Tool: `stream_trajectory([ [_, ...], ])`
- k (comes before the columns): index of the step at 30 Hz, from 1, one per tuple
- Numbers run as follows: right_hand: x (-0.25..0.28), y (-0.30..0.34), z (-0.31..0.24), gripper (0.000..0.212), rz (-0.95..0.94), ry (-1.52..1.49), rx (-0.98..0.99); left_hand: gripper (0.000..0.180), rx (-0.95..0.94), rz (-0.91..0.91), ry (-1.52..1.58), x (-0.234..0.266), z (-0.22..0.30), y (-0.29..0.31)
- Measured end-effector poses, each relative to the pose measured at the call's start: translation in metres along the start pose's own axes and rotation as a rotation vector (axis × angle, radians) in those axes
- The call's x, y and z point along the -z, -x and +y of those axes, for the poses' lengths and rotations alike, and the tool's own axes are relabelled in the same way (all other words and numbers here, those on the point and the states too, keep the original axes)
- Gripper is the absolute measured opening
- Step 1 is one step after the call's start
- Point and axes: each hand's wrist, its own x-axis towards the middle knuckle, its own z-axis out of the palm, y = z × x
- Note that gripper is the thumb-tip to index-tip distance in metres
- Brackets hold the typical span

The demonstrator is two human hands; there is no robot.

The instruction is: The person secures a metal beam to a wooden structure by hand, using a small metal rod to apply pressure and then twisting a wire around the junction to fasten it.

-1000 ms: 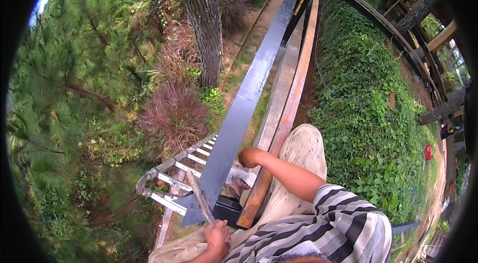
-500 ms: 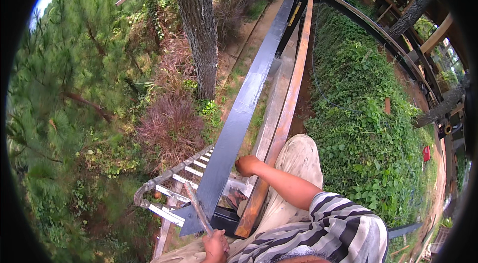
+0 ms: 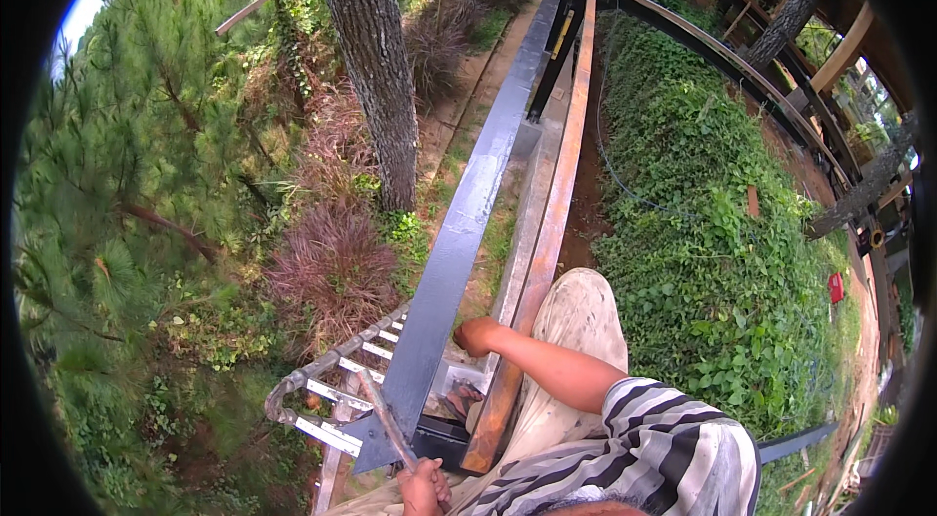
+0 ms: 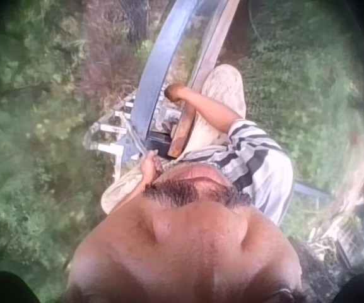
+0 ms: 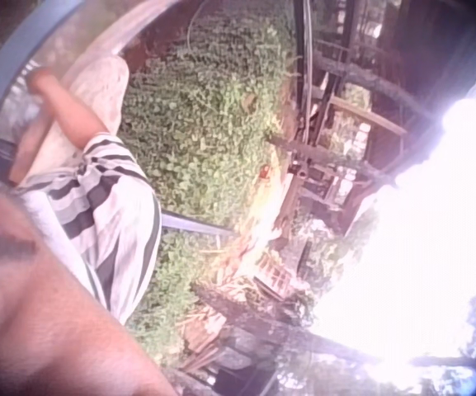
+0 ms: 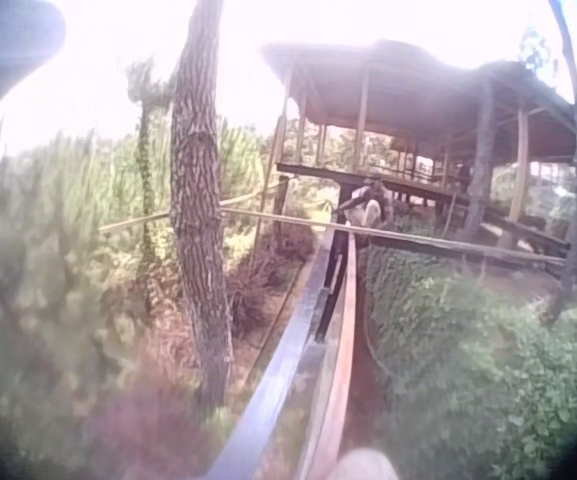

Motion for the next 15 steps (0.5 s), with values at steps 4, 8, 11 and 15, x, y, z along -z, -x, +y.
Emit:
stream_trajectory([
  [4, -0.004, -0.002, 0.0, 0.026, 0.054, -0.069, 0.015, 0.036, 0.004, -0.021, -0.029, 0.003, 0.002, 0.0],
  [8, -0.001, 0.005, -0.001, 0.025, 0.078, -0.084, 0.012, 0.036, 0.067, 0.019, -0.047, -0.001, 0.004, -0.002],
  [11, -0.006, 0.003, -0.002, 0.023, 0.108, -0.055, 0.017, 0.039, -0.033, -0.088, -0.152, 0.035, -0.027, -0.044],
  [15, 0.007, -0.001, -0.015, 0.019, 0.088, 0.021, 0.05, 0.059, 0.427, -0.15, -0.487, 0.142, -0.091, -0.185],
])
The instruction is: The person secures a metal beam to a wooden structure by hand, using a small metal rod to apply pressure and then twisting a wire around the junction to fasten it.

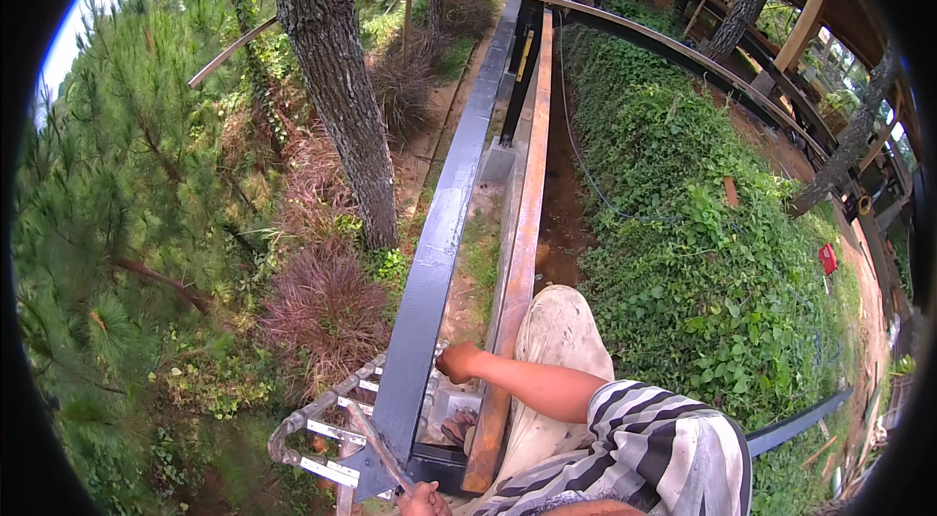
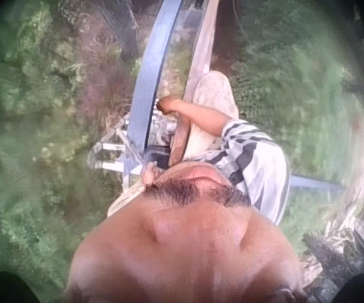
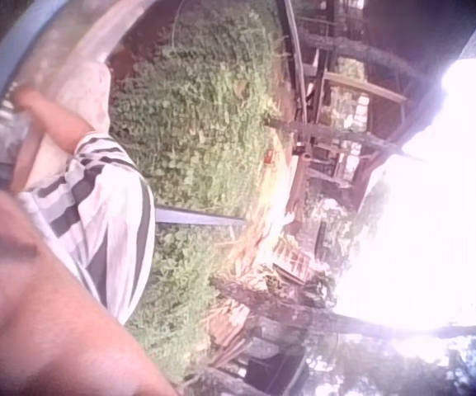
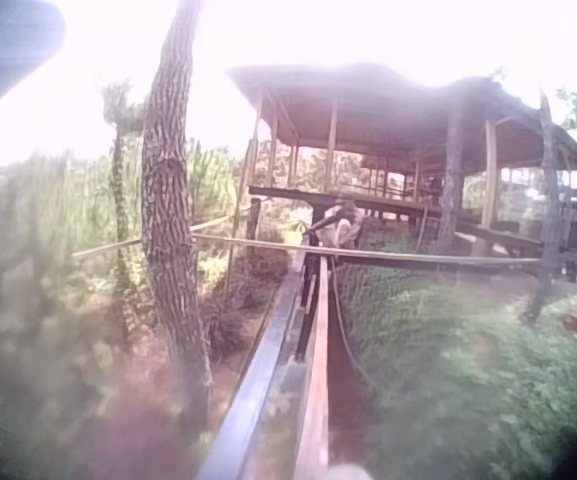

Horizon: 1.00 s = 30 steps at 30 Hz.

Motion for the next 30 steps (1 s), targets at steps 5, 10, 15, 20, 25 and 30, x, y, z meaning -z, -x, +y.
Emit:
stream_trajectory([
  [5, 0.0, 0.016, 0.011, 0.028, -0.07, 0.015, -0.038, 0.078, -0.21, 0.032, 0.403, -0.07, 0.027, 0.084],
  [10, -0.001, 0.008, 0.005, 0.028, -0.053, 0.017, -0.025, 0.075, -0.207, 0.083, 0.379, -0.08, 0.05, 0.109],
  [15, -0.004, 0.005, 0.006, 0.03, -0.003, -0.024, -0.091, 0.073, -0.178, 0.104, 0.36, -0.084, 0.06, 0.115],
  [20, 0.012, 0.009, 0.005, 0.033, 0.099, -0.103, -0.23, 0.071, -0.155, 0.103, 0.337, -0.084, 0.065, 0.111],
  [25, 0.018, 0.005, 0.01, 0.035, 0.253, -0.284, -0.431, 0.069, -0.11, 0.092, 0.306, -0.079, 0.063, 0.102],
  [30, 0.03, 0.01, 0.007, 0.036, 0.242, -0.3, -0.411, 0.067, 0.115, 0.074, 0.102, -0.044, 0.054, 0.065],
])
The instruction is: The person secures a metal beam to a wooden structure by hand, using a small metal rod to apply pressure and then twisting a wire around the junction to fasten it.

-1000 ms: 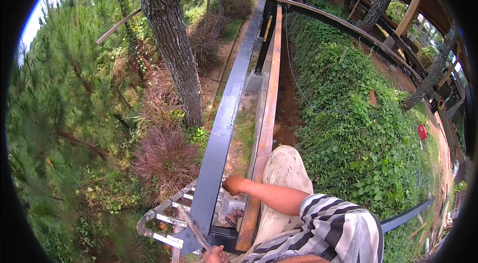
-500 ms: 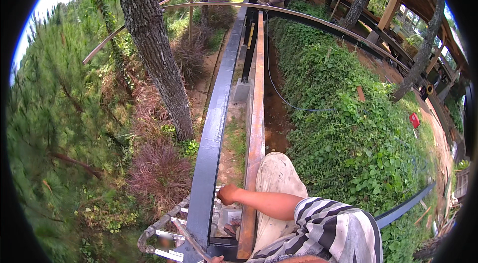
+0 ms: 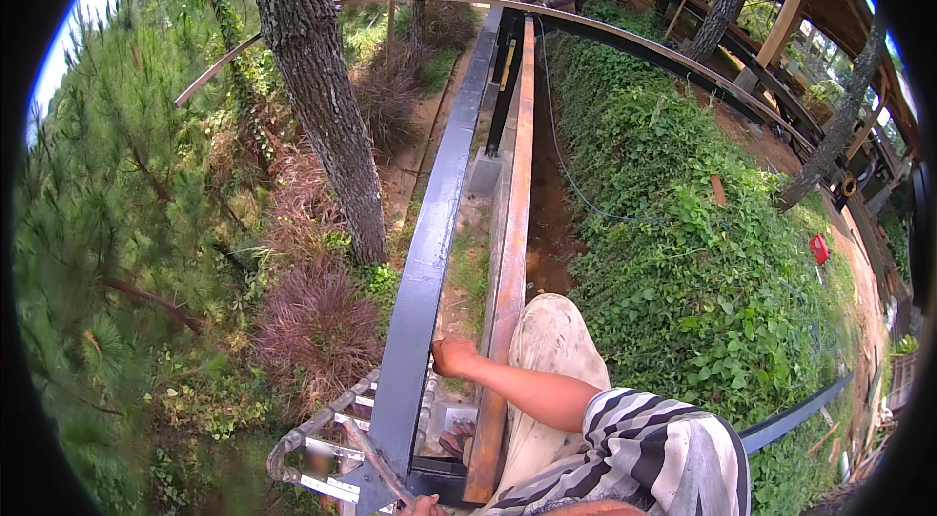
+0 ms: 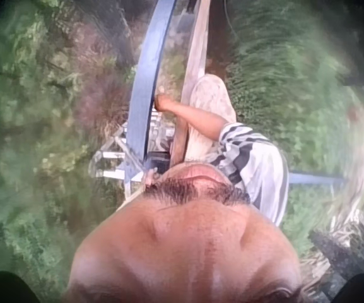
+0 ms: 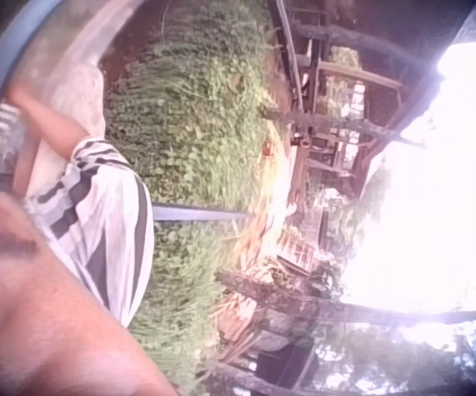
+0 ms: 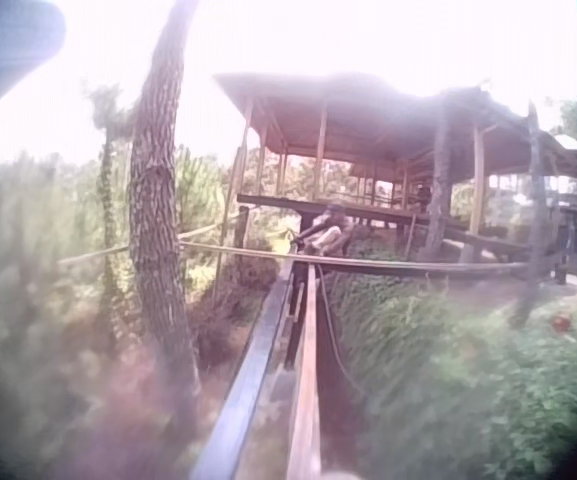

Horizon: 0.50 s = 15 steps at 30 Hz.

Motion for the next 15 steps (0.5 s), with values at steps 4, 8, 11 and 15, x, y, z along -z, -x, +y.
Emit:
stream_trajectory([
  [4, 0.005, 0.002, -0.009, 0.034, -0.033, 0.046, 0.029, 0.063, 0.154, -0.056, -0.194, 0.028, -0.014, -0.035],
  [8, -0.008, -0.004, 0.001, 0.034, 0.029, 0.062, 0.07, 0.046, -0.26, -0.27, 0.119, 0.03, -0.046, -0.032],
  [11, -0.005, 0.001, 0.01, 0.033, 0.032, 0.058, 0.073, 0.049, -0.53, 0.131, 0.236, -0.08, -0.01, 0.139],
  [15, -0.006, 0.001, 0.002, 0.032, 0.02, 0.078, 0.094, 0.035, -0.529, 0.091, 0.4, -0.08, -0.001, 0.154],
])
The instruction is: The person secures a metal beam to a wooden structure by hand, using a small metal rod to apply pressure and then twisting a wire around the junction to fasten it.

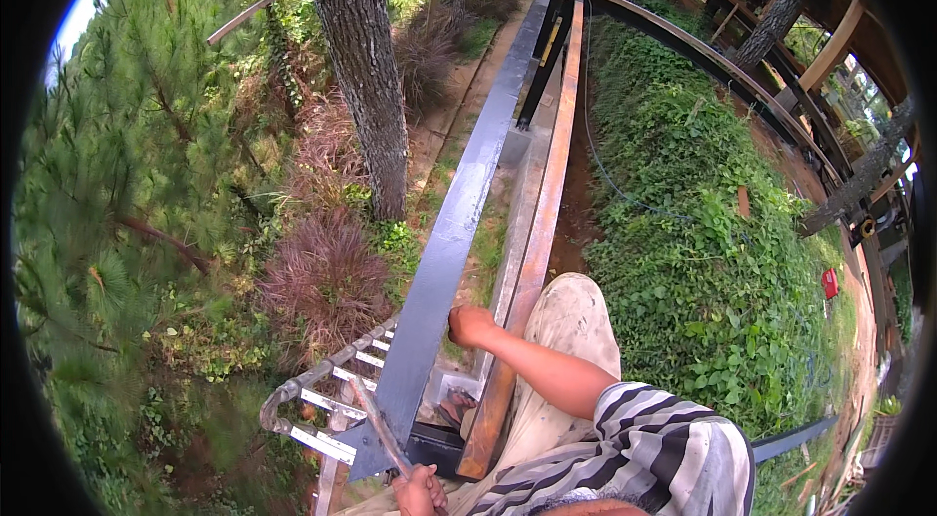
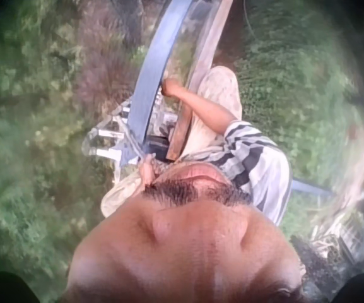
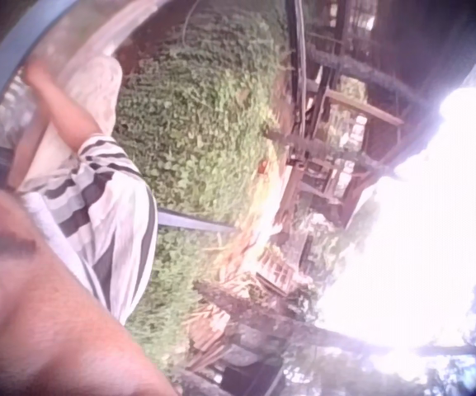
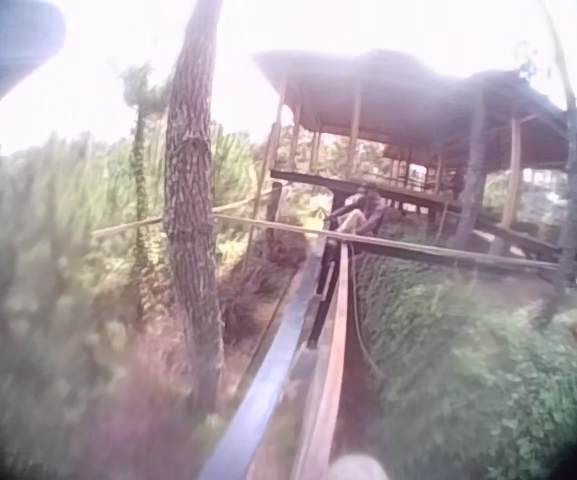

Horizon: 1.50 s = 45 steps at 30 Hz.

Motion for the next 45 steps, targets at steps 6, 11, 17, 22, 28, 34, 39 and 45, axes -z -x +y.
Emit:
stream_trajectory([
  [6, 0.001, 0.002, 0.0, 0.032, -0.009, 0.011, 0.01, 0.036, 0.006, -0.012, 0.012, -0.003, 0.003, 0.004],
  [11, 0.003, -0.002, 0.004, 0.033, -0.036, 0.004, 0.01, 0.036, 0.016, -0.028, 0.062, -0.009, 0.005, 0.01],
  [17, -0.001, -0.013, 0.011, 0.035, 0.004, 0.04, -0.021, 0.036, 0.01, -0.047, 0.063, -0.016, 0.017, 0.01],
  [22, -0.012, -0.01, 0.004, 0.036, 0.002, 0.061, 0.114, 0.034, 0.012, -0.008, 0.109, -0.005, 0.008, 0.016],
  [28, -0.031, -0.025, 0.04, 0.043, 0.043, 0.075, 0.25, 0.032, 0.023, 0.024, 0.101, -0.005, 0.012, 0.018],
  [34, -0.03, -0.035, 0.055, 0.045, -0.016, 0.1, 0.256, 0.029, -0.01, 0.039, 0.043, -0.011, 0.011, 0.015],
  [39, -0.039, -0.044, 0.075, 0.048, 0.004, 0.146, 0.269, 0.028, -0.029, 0.033, 0.03, -0.009, 0.007, 0.012],
  [45, -0.022, -0.022, 0.043, 0.043, -0.055, 0.041, 0.143, 0.028, -0.008, 0.031, -0.001, -0.005, 0.006, 0.007],
])
